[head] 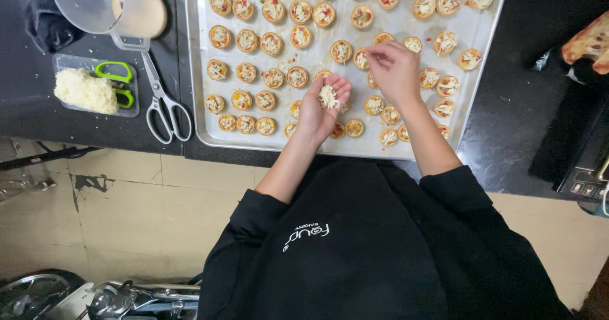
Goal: The person places shredded cheese onto small round pizza bases arranged on a baking tray. They use their hands to distribute cheese from a plastic container and later from a black package, topping each base individually.
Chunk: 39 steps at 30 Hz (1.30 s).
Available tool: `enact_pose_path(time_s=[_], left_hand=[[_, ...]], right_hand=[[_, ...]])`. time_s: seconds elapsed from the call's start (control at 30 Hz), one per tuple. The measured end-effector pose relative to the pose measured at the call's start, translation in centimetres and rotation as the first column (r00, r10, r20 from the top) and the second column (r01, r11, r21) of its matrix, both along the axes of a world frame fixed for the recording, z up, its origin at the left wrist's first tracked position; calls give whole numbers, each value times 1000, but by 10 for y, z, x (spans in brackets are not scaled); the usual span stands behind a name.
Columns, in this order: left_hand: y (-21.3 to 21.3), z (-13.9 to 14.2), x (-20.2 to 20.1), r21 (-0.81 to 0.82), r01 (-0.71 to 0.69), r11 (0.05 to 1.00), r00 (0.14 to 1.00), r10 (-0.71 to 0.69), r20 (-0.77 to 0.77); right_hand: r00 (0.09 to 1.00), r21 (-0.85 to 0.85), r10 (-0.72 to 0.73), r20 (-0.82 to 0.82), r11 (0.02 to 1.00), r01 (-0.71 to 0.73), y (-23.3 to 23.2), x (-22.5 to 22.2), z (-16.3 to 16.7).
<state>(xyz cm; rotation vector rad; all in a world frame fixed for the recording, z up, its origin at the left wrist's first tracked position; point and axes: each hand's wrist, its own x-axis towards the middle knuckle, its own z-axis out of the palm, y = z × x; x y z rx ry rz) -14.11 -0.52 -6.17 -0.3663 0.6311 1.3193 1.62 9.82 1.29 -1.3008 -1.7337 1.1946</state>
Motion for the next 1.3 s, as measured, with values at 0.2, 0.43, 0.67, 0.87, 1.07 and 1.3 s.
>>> enact_pose_path(time_s=[0.2, 0.43, 0.67, 0.87, 1.07, 1.3], left_hand=[[27, -6, 11, 77, -51, 996, 999, 51, -2], [32, -2, 31, 152, 19, 988, 996, -5, -94], [36, -2, 30, 113, 27, 993, 998, -20, -65], [38, -4, 26, 63, 49, 997, 997, -45, -67], [36, -3, 25, 96, 51, 994, 997, -45, -57], [36, -2, 25, 62, 61, 996, 996, -56, -73]], right_hand=[[965, 114, 259, 43, 958, -262, -30, -10, 36], [974, 228, 146, 172, 956, -184, -37, -18, 31], [958, -287, -42, -284, 957, -43, -27, 4, -6], [974, -326, -150, -168, 941, 89, 14, 36, -25], [988, 7, -56, 146, 998, 56, 38, 31, -31], [945, 25, -111, 307, 994, 109, 39, 26, -27]])
